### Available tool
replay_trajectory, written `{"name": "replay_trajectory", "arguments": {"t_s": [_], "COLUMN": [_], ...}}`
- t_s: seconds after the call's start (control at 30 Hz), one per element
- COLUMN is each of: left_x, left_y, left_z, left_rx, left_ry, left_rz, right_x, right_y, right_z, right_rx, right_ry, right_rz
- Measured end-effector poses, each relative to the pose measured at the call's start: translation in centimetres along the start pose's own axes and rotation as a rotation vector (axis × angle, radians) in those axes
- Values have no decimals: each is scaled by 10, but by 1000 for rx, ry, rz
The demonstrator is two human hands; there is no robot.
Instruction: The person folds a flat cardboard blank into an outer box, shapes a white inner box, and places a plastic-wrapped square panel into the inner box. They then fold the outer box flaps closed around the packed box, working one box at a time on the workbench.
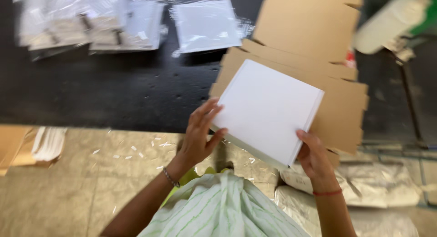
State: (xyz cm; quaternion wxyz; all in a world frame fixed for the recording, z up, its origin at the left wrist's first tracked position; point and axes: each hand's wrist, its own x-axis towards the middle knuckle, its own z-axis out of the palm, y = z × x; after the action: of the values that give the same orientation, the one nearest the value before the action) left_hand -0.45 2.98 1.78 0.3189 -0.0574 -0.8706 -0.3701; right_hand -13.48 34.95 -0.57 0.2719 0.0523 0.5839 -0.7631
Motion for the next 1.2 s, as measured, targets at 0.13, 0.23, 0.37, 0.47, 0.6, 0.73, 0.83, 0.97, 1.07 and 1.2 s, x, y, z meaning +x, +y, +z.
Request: {"name": "replay_trajectory", "arguments": {"t_s": [0.13, 0.23, 0.37, 0.47, 0.6, 0.73, 0.83, 0.97, 1.07, 1.2], "left_x": [-54, -88, -125, -147, -177, -205, -226, -261, -295, -340], "left_y": [-30, -68, -127, -168, -216, -253, -273, -285, -289, -291], "left_z": [-46, -78, -142, -210, -323, -425, -475, -509, -514, -506], "left_rx": [-117, -299, -253, -314, -299, -153, -114, -30, -21, -10], "left_ry": [410, 616, 672, 740, 801, 927, 987, 1086, 1179, 1256], "left_rz": [-361, -586, -788, -748, -822, -782, -796, -861, -931, -1060], "right_x": [3, 18, 60, 72, 85, 102, 117, 132, 134, 137], "right_y": [6, 17, 47, 83, 119, 142, 159, 180, 199, 224], "right_z": [50, 120, 259, 396, 611, 808, 930, 1067, 1134, 1167], "right_rx": [25, 8, 62, 77, 113, 125, 89, 56, 44, -34], "right_ry": [-70, -183, -388, -532, -839, -1055, -1089, -1166, -1169, -1097], "right_rz": [-72, -87, 76, 163, 142, 164, 215, 216, 237, 248]}}
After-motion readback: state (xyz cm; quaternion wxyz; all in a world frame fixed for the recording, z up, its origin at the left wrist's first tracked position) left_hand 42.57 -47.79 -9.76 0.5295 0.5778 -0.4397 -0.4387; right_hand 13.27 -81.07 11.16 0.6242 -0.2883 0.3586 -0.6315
